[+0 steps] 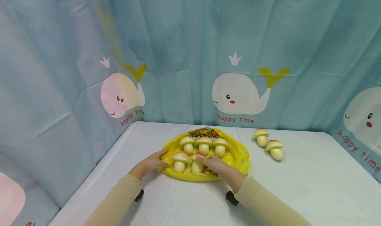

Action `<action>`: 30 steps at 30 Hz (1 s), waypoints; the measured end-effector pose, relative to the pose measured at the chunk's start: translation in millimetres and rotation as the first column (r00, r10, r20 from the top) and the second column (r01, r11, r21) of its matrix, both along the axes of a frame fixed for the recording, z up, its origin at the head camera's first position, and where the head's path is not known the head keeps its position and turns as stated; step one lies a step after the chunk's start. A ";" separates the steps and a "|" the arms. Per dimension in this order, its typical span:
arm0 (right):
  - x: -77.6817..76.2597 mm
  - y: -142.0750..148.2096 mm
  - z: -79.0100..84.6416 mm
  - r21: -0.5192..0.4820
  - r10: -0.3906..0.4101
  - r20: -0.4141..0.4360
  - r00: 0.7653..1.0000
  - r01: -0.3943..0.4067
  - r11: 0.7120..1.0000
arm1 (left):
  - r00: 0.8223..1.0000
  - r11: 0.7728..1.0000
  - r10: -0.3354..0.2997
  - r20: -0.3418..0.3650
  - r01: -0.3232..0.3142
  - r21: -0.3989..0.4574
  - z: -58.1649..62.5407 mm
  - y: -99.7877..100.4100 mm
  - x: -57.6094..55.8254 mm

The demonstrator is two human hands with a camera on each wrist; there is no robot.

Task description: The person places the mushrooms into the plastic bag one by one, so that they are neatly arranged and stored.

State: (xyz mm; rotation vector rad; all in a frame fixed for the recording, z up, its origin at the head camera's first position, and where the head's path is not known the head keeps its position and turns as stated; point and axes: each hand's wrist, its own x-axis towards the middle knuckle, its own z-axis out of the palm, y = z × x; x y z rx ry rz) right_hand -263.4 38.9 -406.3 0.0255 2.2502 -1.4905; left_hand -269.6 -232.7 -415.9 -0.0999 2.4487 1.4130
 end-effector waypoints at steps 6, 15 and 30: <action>-1.3 1.1 1.7 -0.008 0.008 0.014 1.000 -0.008 1.000 | 1.000 1.000 0.003 0.006 -0.003 -0.006 1.4 -0.1 -0.9; -4.2 1.7 -0.1 0.000 -0.016 0.047 0.999 0.016 1.000 | 1.000 1.000 0.008 0.004 -0.008 0.003 0.0 0.6 0.6; -7.5 2.1 1.6 -0.030 -0.013 0.062 0.998 0.015 0.999 | 1.000 1.000 0.003 0.010 -0.003 0.001 4.3 0.9 2.7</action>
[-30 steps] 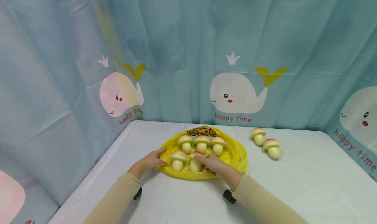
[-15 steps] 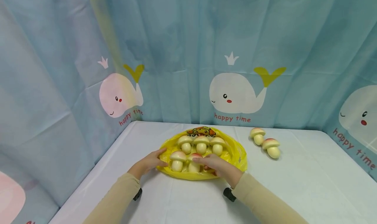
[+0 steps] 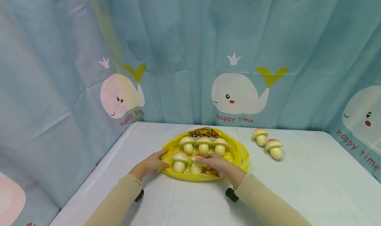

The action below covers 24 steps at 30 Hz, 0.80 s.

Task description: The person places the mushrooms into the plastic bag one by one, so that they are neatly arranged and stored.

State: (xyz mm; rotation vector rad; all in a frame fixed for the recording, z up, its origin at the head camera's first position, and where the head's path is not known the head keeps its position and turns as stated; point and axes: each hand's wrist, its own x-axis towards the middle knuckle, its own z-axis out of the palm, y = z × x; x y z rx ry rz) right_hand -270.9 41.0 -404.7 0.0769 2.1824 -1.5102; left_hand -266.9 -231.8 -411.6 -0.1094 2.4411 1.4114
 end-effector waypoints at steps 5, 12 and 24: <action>-4.6 3.8 4.6 -0.014 0.048 0.035 0.998 -0.048 0.999 | 1.000 1.000 -0.008 0.001 0.008 0.000 2.8 1.2 -0.4; -17.6 8.6 14.8 -0.010 0.151 0.091 0.984 -0.151 0.989 | 1.000 1.000 0.006 -0.007 -0.006 -0.008 -1.7 0.1 -3.0; -16.8 5.7 18.6 0.070 0.185 0.051 0.981 -0.189 0.980 | 1.000 1.000 0.013 0.001 -0.013 -0.022 -4.4 0.9 -2.5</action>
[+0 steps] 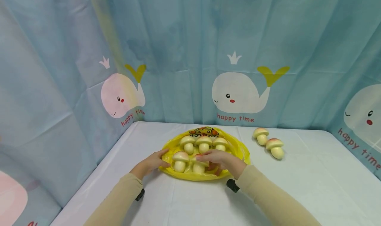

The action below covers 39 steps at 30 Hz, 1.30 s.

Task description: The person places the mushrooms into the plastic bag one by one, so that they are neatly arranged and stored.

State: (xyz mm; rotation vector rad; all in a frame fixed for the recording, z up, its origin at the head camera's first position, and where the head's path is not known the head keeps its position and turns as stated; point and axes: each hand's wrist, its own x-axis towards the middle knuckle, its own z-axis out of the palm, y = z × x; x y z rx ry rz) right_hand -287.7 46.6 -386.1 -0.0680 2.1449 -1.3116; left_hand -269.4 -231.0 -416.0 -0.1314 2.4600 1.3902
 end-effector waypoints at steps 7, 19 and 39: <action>1.4 1.1 -0.5 -0.004 -0.010 -0.009 1.000 0.010 1.000 | 1.000 1.000 -0.005 -0.007 0.005 0.000 -0.8 0.7 4.3; -2.2 4.3 4.3 -0.005 -0.025 0.028 0.999 0.025 1.000 | 1.000 1.000 -0.015 -0.027 0.015 0.003 1.2 1.4 5.0; 8.3 94.9 33.9 -0.049 -0.131 -0.171 0.976 0.125 0.991 | 1.000 1.000 -0.015 -0.025 0.016 0.024 1.5 0.5 4.5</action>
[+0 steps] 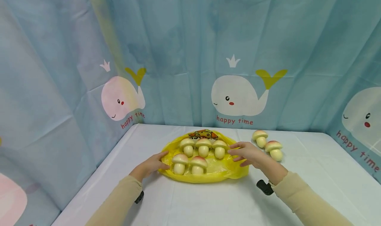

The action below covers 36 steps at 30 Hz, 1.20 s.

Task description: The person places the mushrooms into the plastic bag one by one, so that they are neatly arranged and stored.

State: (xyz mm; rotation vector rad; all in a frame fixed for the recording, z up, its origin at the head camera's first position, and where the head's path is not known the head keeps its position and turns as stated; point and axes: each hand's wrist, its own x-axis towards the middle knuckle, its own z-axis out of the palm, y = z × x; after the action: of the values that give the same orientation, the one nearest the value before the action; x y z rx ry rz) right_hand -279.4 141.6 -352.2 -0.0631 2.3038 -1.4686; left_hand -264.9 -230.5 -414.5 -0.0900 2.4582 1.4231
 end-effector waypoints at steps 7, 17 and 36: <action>-1.9 32.5 1.4 0.051 -0.095 -0.088 0.992 0.099 0.994 | 1.000 1.000 -0.013 -0.008 0.014 0.011 -1.6 0.6 -0.6; -4.7 64.6 -10.7 0.078 -0.134 -0.235 0.963 0.156 0.985 | 1.000 1.000 0.004 0.003 -0.004 -0.002 -0.3 -0.7 -0.5; -32.6 136.9 -32.3 0.237 -0.026 -0.497 0.867 0.165 0.957 | 1.000 1.000 0.010 0.002 -0.010 -0.013 -0.1 -0.3 -0.5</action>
State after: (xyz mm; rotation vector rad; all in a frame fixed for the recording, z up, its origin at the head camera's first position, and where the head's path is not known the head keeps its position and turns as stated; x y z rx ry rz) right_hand -312.0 278.5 -384.5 -0.2753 2.9429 -1.2699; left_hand -265.4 -230.8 -414.6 -0.1069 2.4693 1.4100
